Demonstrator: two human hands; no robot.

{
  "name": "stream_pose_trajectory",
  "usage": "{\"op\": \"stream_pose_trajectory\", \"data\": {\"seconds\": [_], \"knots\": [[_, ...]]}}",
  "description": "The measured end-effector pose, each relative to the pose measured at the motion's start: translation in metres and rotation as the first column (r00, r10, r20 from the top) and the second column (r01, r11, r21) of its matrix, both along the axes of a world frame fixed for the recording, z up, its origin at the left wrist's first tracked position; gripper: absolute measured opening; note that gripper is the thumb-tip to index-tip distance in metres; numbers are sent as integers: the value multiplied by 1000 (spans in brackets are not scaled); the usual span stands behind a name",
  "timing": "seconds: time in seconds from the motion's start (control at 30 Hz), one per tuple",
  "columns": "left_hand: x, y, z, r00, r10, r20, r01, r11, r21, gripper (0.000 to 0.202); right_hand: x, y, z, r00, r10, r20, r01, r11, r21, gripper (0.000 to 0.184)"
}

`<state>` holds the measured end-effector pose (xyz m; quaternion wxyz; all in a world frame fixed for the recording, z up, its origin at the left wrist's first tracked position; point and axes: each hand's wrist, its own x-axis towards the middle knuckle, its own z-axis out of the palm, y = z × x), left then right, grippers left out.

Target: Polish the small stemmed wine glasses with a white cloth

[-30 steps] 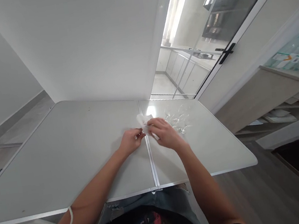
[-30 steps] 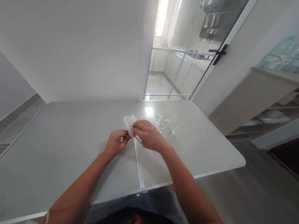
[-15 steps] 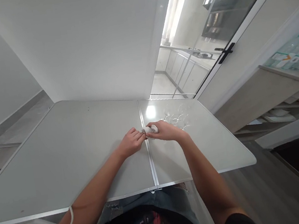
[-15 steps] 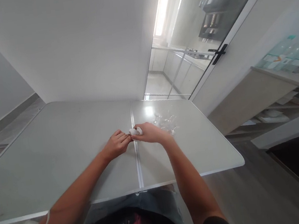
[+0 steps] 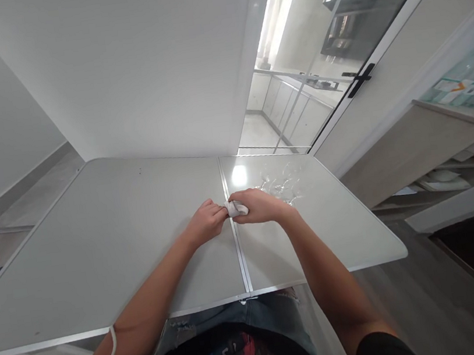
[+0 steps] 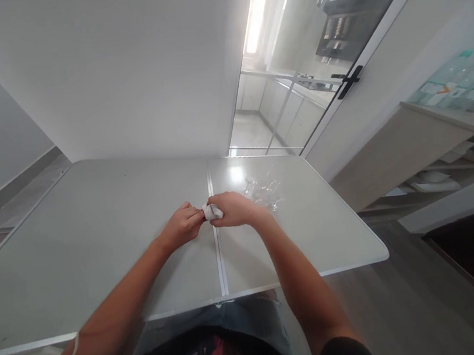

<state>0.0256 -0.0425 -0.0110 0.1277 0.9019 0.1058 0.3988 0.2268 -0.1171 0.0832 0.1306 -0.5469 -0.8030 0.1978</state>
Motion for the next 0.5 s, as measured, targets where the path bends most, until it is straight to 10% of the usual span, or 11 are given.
{"op": "stream_pose_trajectory", "data": {"seconds": [0.1,0.27,0.4,0.5], "knots": [[0,-1,-2,999,-50,18,49,997,57,17,14,7,3,940,-155,-304,36,931,-364,24],[1,-1,-4,988,-104,111,112,992,-64,13,30,18,-20,604,-548,-579,79,764,-641,32],[3,-4,-4,982,-21,186,76,952,-297,12,27,18,-46,276,-562,-780,-65,798,-599,22],[8,-8,-4,969,50,244,97,826,-555,17,13,14,-56,-13,-470,-882,-77,880,-468,27]]}}
